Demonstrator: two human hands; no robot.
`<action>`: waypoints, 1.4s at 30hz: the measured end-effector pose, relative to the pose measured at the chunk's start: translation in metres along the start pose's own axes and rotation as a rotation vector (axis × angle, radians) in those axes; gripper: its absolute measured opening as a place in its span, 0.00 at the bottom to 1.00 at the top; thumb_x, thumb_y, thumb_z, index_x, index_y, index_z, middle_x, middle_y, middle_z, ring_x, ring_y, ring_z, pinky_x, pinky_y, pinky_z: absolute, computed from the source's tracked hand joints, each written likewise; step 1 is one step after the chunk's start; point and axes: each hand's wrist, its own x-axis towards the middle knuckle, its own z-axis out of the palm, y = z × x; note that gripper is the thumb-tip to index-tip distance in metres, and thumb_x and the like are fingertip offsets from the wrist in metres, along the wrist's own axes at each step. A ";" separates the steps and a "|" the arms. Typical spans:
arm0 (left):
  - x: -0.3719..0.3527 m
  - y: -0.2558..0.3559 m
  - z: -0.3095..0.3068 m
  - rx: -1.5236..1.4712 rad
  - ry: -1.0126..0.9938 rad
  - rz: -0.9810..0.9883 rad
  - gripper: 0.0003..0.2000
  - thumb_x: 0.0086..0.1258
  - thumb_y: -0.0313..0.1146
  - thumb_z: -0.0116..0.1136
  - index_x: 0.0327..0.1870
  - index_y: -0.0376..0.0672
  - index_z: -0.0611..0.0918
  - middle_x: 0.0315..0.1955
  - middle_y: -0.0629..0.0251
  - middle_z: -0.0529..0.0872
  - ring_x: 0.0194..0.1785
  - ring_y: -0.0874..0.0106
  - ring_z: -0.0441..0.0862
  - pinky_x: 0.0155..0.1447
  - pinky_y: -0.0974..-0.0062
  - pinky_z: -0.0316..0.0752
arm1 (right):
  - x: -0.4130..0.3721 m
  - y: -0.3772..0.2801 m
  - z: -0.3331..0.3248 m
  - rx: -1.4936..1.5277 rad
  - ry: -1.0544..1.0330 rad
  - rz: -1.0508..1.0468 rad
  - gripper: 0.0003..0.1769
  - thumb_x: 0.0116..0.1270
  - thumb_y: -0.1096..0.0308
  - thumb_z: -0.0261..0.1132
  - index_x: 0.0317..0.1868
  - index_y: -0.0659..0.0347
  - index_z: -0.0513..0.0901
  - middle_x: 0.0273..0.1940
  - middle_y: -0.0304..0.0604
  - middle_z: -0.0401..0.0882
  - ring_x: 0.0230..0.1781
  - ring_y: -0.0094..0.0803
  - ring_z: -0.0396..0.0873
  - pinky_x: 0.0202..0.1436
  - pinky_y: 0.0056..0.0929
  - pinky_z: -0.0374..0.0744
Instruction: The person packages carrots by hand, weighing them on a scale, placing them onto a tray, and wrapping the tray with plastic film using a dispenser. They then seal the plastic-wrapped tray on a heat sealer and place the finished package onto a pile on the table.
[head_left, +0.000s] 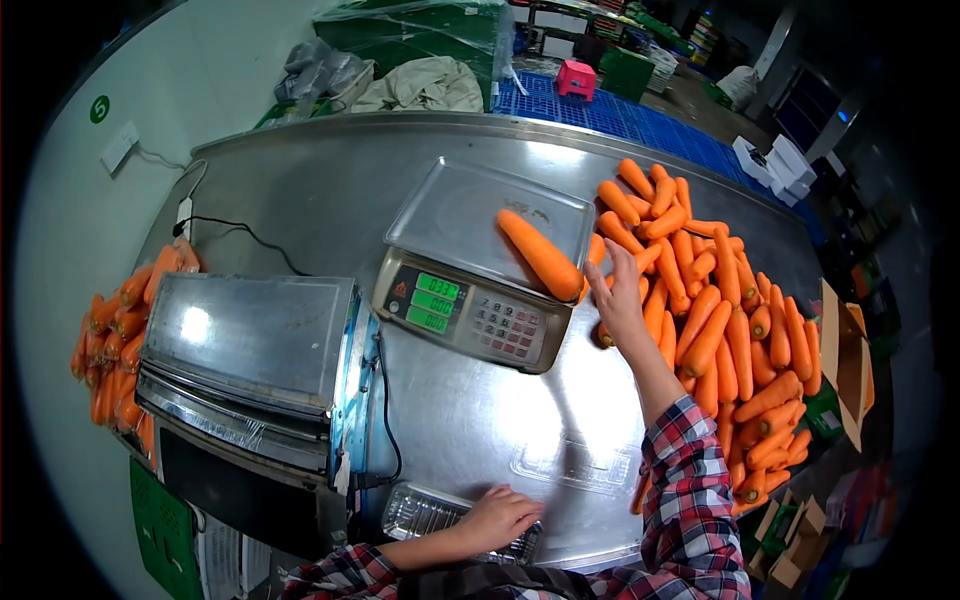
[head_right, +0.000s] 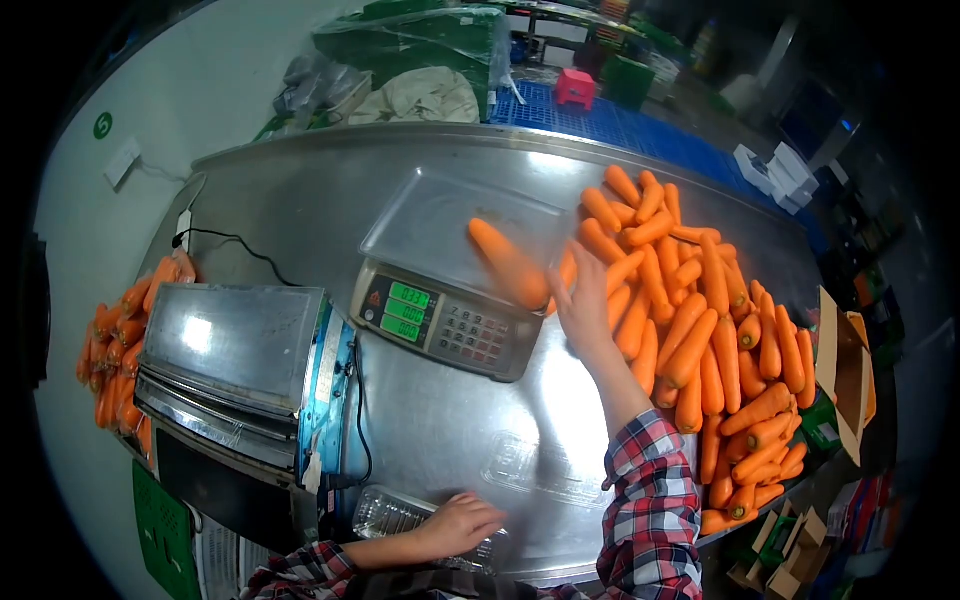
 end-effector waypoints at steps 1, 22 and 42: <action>0.000 0.000 0.000 -0.001 -0.012 -0.004 0.10 0.65 0.34 0.59 0.43 0.40 0.82 0.36 0.62 0.84 0.42 0.63 0.78 0.54 0.67 0.69 | -0.001 0.002 0.001 -0.004 0.002 -0.010 0.29 0.70 0.55 0.56 0.65 0.64 0.64 0.63 0.57 0.61 0.66 0.49 0.60 0.68 0.40 0.61; 0.064 0.036 -0.044 -0.951 0.397 -0.366 0.33 0.74 0.36 0.50 0.72 0.42 0.46 0.60 0.54 0.68 0.56 0.69 0.73 0.56 0.73 0.71 | -0.201 -0.070 0.028 0.634 0.114 0.365 0.39 0.56 0.59 0.69 0.64 0.63 0.64 0.58 0.57 0.65 0.59 0.53 0.65 0.64 0.42 0.64; 0.107 -0.020 -0.023 0.546 -0.430 0.015 0.35 0.44 0.35 0.74 0.57 0.43 0.72 0.49 0.54 0.76 0.53 0.56 0.74 0.58 0.63 0.70 | -0.221 0.145 -0.136 -0.583 0.250 0.576 0.31 0.59 0.53 0.66 0.53 0.69 0.70 0.41 0.53 0.71 0.44 0.48 0.73 0.49 0.41 0.74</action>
